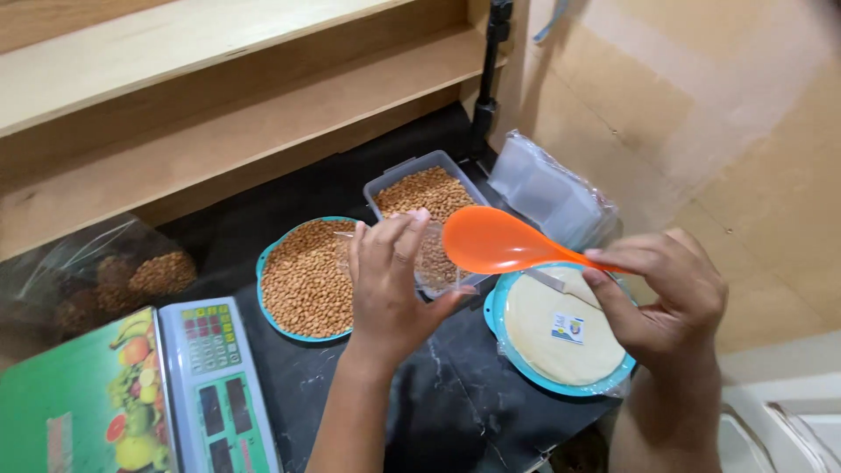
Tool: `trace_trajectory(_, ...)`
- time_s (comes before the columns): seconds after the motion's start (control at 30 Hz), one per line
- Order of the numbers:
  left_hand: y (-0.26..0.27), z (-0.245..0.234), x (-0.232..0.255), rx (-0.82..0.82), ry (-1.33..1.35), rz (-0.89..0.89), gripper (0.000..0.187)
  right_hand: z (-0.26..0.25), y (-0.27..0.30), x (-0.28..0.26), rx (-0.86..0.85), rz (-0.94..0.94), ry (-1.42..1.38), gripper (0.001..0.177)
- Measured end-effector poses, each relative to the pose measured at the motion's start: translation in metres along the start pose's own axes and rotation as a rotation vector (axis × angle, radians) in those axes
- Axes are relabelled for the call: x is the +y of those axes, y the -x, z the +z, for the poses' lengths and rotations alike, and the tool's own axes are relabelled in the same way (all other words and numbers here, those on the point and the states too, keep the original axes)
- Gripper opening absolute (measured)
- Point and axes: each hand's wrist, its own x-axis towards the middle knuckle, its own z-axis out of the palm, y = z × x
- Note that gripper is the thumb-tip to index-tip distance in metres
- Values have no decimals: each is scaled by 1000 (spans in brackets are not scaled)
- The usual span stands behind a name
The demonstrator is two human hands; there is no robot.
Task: Measure and package peanuts into small plastic bags using a spoon.
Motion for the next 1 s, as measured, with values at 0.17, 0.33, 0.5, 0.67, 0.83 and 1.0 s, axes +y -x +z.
trace_trajectory(0.17,18,-19,-38,74,-80,-42,107,40,-36,-40,-42,-111,-47,19)
trace_trajectory(0.33,28,-34,-68,136,-184,-121,106,78,-44,-50,-31,-128,-186,19)
trace_trajectory(0.5,22,-47,-74,224,-91,-141,108,113,-31,-36,71,97,-427,23)
trace_trajectory(0.67,26,-55,-91,216,-62,-177,113,144,-26,-14,85,187,-479,20)
trace_trajectory(0.83,26,-56,-109,230,-11,-279,114,158,-37,-8,25,214,-493,21)
trace_trajectory(1.0,18,-51,-123,252,-122,-190,108,174,-43,-9,-86,207,-458,14)
